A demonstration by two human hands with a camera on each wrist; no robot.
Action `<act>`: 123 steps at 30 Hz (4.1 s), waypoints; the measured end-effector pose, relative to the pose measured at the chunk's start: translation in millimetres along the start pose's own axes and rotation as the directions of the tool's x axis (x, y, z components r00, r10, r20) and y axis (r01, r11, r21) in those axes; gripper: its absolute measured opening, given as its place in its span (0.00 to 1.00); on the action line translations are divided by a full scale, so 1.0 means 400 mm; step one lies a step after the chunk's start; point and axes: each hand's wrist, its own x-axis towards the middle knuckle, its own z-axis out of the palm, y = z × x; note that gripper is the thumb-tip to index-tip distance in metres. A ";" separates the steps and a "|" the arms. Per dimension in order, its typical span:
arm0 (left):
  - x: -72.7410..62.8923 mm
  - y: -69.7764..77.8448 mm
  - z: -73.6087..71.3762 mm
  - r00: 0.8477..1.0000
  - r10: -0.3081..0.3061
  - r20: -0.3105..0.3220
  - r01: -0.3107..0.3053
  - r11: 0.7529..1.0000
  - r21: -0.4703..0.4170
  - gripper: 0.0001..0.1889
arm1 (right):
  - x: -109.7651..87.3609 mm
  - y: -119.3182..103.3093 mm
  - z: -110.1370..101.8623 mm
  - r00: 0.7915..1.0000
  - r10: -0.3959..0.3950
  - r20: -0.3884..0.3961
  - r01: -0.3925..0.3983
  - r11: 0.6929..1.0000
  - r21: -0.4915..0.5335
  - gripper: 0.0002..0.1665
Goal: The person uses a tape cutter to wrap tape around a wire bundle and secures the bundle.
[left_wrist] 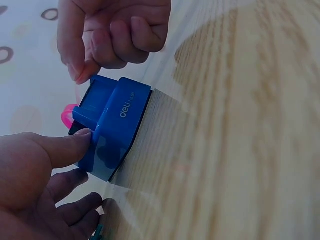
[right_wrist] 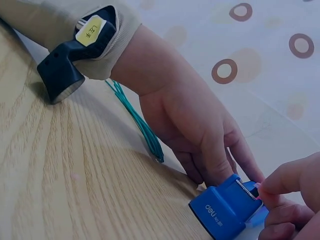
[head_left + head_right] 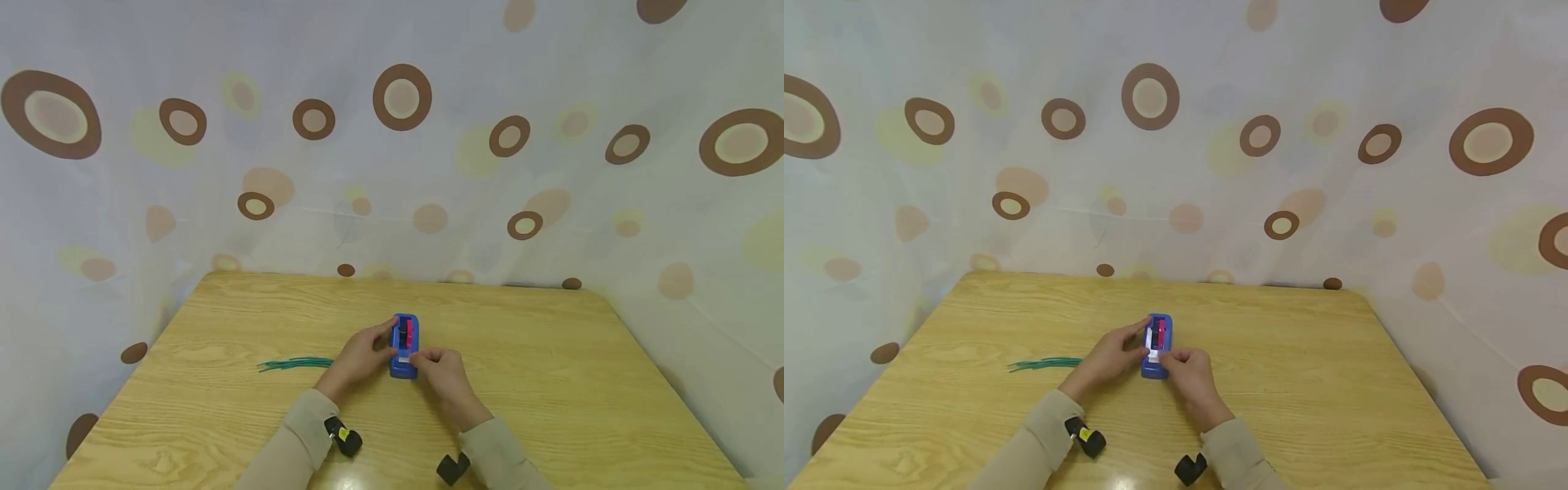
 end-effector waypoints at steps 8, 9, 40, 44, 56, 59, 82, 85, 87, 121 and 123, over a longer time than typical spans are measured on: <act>-0.002 0.001 0.000 1.000 -0.004 0.000 0.004 1.000 -0.014 0.31 | -0.018 -0.002 -0.001 0.998 0.057 0.017 -0.058 0.998 0.038 0.11; -0.003 0.001 0.000 1.000 -0.002 -0.002 0.002 1.000 -0.012 0.31 | -0.019 -0.001 -0.001 0.997 0.069 0.020 -0.069 0.997 0.041 0.11; -0.003 0.003 0.001 1.000 -0.009 -0.007 0.009 1.000 -0.015 0.32 | -0.060 0.004 -0.007 0.993 0.099 0.066 -0.104 0.992 0.071 0.13; -0.004 0.005 -0.001 1.000 -0.004 -0.006 0.004 1.000 -0.017 0.32 | -0.063 0.005 -0.007 0.993 0.104 0.061 -0.108 0.991 0.073 0.13; -0.004 0.006 -0.003 1.000 -0.008 -0.004 0.008 0.999 -0.041 0.32 | -0.076 0.013 -0.004 0.992 0.107 0.064 -0.113 0.989 0.093 0.12; -0.004 0.006 -0.002 1.000 -0.009 -0.004 0.009 0.999 -0.039 0.32 | -0.085 0.006 -0.003 0.993 0.096 0.065 -0.103 0.989 0.105 0.12; 0.001 -0.008 0.005 1.000 -0.002 -0.008 0.002 1.000 -0.017 0.32 | -0.124 0.015 -0.002 0.986 0.130 0.109 -0.147 0.974 0.172 0.13; 0.001 -0.006 0.004 1.000 0.000 -0.010 0.000 1.000 -0.011 0.32 | -0.127 0.016 -0.002 0.986 0.125 0.107 -0.143 0.973 0.181 0.13; 0.001 -0.005 0.004 1.000 -0.008 -0.008 0.008 1.000 -0.012 0.32 | -0.130 0.015 -0.002 0.986 0.127 0.108 -0.145 0.973 0.177 0.13; -0.003 -0.004 0.003 1.000 -0.013 0.001 0.013 1.000 -0.003 0.33 | -0.178 0.015 -0.008 0.978 0.121 0.170 -0.164 0.950 0.267 0.10; -0.002 -0.003 0.004 1.000 -0.009 0.000 0.009 1.000 -0.001 0.33 | -0.176 0.015 -0.011 0.975 0.128 0.179 -0.173 0.949 0.264 0.11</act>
